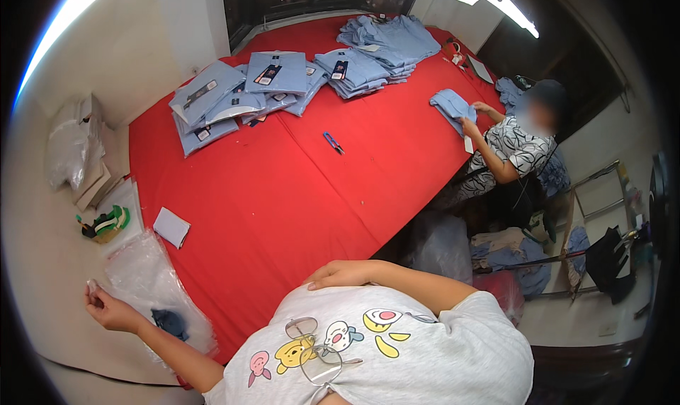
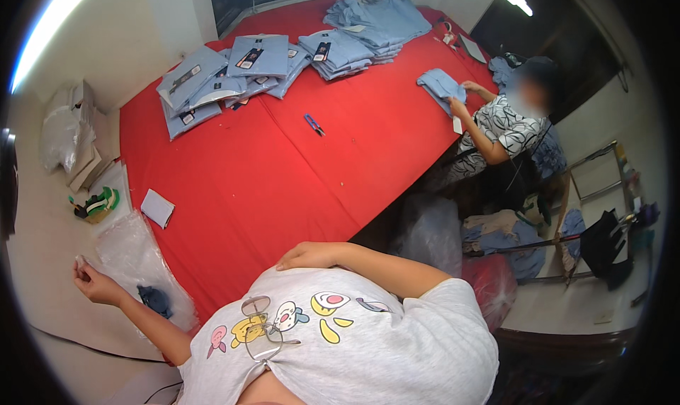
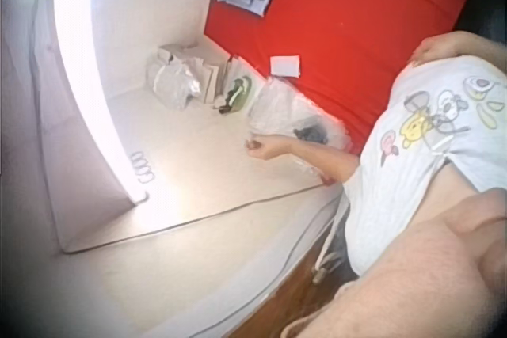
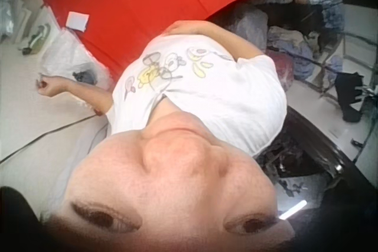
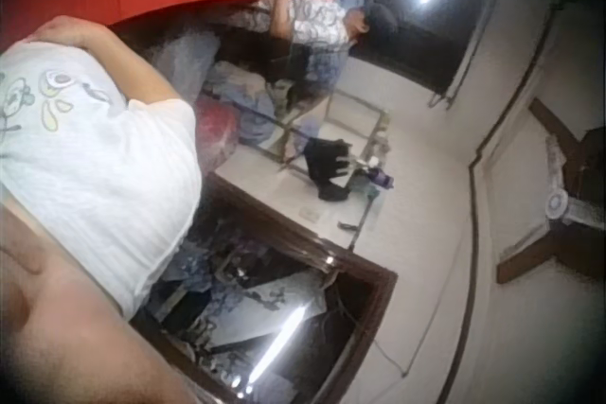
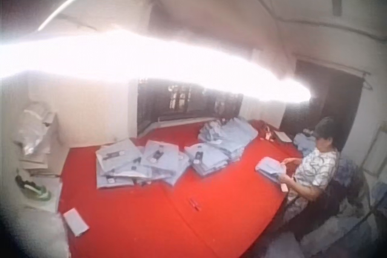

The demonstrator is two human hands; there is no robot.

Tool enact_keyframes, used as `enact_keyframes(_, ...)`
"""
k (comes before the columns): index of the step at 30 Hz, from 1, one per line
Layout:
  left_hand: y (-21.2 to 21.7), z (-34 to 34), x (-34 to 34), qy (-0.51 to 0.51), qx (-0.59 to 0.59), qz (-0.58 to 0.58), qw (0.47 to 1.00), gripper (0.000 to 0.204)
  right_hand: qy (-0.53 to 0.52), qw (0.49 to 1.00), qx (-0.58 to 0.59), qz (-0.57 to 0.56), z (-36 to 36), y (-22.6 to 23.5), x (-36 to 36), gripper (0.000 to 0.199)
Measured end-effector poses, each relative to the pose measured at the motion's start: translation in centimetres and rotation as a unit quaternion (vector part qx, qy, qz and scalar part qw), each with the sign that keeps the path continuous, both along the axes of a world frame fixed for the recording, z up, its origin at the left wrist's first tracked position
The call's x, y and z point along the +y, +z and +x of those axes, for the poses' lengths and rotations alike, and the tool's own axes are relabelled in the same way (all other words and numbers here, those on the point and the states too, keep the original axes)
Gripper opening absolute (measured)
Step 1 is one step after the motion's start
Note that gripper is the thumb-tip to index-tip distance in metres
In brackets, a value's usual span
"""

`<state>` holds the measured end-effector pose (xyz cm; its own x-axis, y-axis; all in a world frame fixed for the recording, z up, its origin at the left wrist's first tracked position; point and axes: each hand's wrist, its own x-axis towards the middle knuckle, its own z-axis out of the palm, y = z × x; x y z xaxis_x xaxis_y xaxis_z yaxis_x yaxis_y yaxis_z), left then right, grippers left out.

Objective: The person packages blue shirts by placing them into clear plastic bags, flattening the bags to remove air, and then placing the finished packages into a large clear sack.

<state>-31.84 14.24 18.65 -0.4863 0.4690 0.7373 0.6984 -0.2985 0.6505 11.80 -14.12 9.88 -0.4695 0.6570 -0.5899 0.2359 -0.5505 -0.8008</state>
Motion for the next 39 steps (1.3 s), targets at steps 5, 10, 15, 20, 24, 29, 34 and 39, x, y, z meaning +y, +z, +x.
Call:
enact_keyframes(5, 3.1, 13.7, -4.2, -0.276, 0.056, -0.007, 0.960, 0.017, -0.187, 0.950, -0.001, 0.250, -3.0, 5.4, 1.7, 0.073)
enact_keyframes(10, 1.2, 30.3, -15.5, -0.602, 0.225, -0.204, 0.739, 0.016, -0.324, 0.871, -0.061, 0.364, -0.2, 4.8, 2.6, 0.049)
enact_keyframes(15, 0.1, 39.6, -18.3, -0.688, 0.162, -0.261, 0.658, 0.025, -0.487, 0.815, 0.100, 0.297, 8.6, -2.1, 1.0, 0.027)
enact_keyframes(20, -6.2, 49.7, -12.4, -0.724, 0.039, -0.370, 0.581, 0.027, -0.692, 0.701, 0.073, 0.159, 23.4, -5.4, -3.3, 0.049)
enact_keyframes(24, -9.3, 62.6, -5.1, -0.661, -0.181, -0.527, 0.502, 0.024, -0.808, 0.579, 0.098, 0.046, 36.4, -11.5, -10.0, 0.039)
enact_keyframes(29, -14.8, 77.6, 3.5, -0.613, -0.226, -0.486, 0.581, 0.029, -0.826, 0.561, 0.056, 0.017, 46.7, -16.3, -18.1, 0.027)
enact_keyframes(34, -14.1, 88.2, 5.6, -0.482, -0.375, -0.541, 0.579, 0.035, -0.845, 0.532, 0.060, -0.005, 48.0, -18.3, -22.9, 0.023)
enact_keyframes(39, -14.7, 91.1, 7.7, -0.435, -0.399, -0.528, 0.610, 0.041, -0.836, 0.540, 0.097, -0.021, 48.1, -20.2, -23.0, 0.024)
